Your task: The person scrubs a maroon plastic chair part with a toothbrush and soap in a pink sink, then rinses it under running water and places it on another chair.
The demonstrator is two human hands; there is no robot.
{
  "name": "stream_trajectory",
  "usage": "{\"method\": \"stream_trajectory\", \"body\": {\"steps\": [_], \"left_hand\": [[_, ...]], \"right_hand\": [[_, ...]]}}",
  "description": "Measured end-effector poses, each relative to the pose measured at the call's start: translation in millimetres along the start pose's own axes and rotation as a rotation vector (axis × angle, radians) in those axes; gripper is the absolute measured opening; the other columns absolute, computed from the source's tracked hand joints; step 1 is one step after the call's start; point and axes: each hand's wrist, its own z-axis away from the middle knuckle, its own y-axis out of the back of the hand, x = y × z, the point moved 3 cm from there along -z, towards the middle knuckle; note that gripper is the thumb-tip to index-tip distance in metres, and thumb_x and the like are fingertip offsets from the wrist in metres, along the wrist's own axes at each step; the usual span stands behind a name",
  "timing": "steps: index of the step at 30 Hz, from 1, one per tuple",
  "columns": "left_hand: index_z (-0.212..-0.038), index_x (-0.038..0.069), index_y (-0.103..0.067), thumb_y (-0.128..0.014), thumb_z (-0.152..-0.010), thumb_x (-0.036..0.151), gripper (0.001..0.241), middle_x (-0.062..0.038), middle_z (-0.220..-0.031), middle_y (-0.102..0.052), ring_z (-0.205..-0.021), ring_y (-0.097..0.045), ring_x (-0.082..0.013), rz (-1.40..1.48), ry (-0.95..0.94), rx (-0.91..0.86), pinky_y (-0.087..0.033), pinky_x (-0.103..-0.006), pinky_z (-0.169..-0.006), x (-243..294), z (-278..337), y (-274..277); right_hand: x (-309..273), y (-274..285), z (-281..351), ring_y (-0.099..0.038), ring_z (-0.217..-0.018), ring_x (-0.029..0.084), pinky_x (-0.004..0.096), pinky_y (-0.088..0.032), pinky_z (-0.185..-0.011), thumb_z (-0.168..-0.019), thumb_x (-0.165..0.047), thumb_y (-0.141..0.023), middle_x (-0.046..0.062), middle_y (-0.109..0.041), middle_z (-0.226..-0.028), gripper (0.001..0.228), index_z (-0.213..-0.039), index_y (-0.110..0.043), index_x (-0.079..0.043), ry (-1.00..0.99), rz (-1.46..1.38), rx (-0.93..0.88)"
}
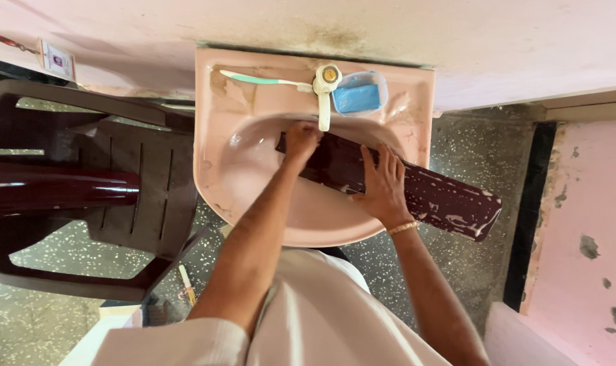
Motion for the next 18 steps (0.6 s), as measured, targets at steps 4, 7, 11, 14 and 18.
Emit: {"method": "stream_trajectory", "body": {"steps": [4,7,11,14,18], "left_hand": [[-0.097,0.005,-0.08,-0.059,-0.084,0.0,0.025,-0.011,-0.094,-0.078,-0.088,-0.076,-0.024,-0.262,-0.324,0.088,-0.059,-0.0358,-0.084,4,11,39],[-0.107,0.005,-0.076,-0.066,-0.085,0.005,0.024,-0.012,-0.112,-0.072,-0.096,-0.071,-0.0281,-0.344,-0.233,0.003,-0.058,-0.0374,-0.089,13,31,59],[-0.128,0.005,-0.063,-0.073,-0.085,0.009,0.044,-0.016,-0.133,-0.057,-0.124,-0.048,-0.0383,-0.731,-0.39,0.075,-0.04,-0.0473,-0.107,43,65,65],[-0.135,0.006,-0.057,-0.074,-0.09,0.015,0.05,-0.016,-0.138,-0.051,-0.129,-0.042,-0.0398,-0.804,-0.368,0.043,-0.035,-0.0515,-0.106,47,74,63],[-0.135,0.009,-0.061,-0.07,-0.09,0.011,0.046,-0.02,-0.128,-0.057,-0.116,-0.056,-0.0405,-0.594,-0.334,0.022,-0.047,-0.0458,-0.097,27,57,52]], "right_hand": [[2,-15,-10,-0.032,-0.143,0.045,0.06,-0.024,-0.118,-0.045,-0.037,-0.101,0.028,-0.036,-0.149,0.136,-0.158,-0.029,-0.009,0.026,0.143,-0.034],[3,-21,-17,-0.035,-0.141,0.042,0.059,-0.026,-0.118,-0.048,-0.04,-0.098,0.025,-0.038,-0.149,0.134,-0.159,-0.029,-0.008,0.022,0.218,-0.089],[5,-11,-14,-0.037,-0.141,0.041,0.056,-0.03,-0.115,-0.047,-0.052,-0.097,0.023,-0.042,-0.149,0.135,-0.155,-0.031,-0.003,0.054,0.234,-0.067],[7,2,-7,-0.04,-0.138,0.038,0.053,-0.032,-0.116,-0.049,-0.059,-0.095,0.023,-0.044,-0.146,0.136,-0.154,-0.031,0.0,0.046,0.344,-0.086],[7,26,5,-0.045,-0.131,0.034,0.05,-0.033,-0.112,-0.047,-0.061,-0.093,0.021,-0.047,-0.141,0.133,-0.15,-0.037,0.0,0.036,0.355,-0.043]]}}
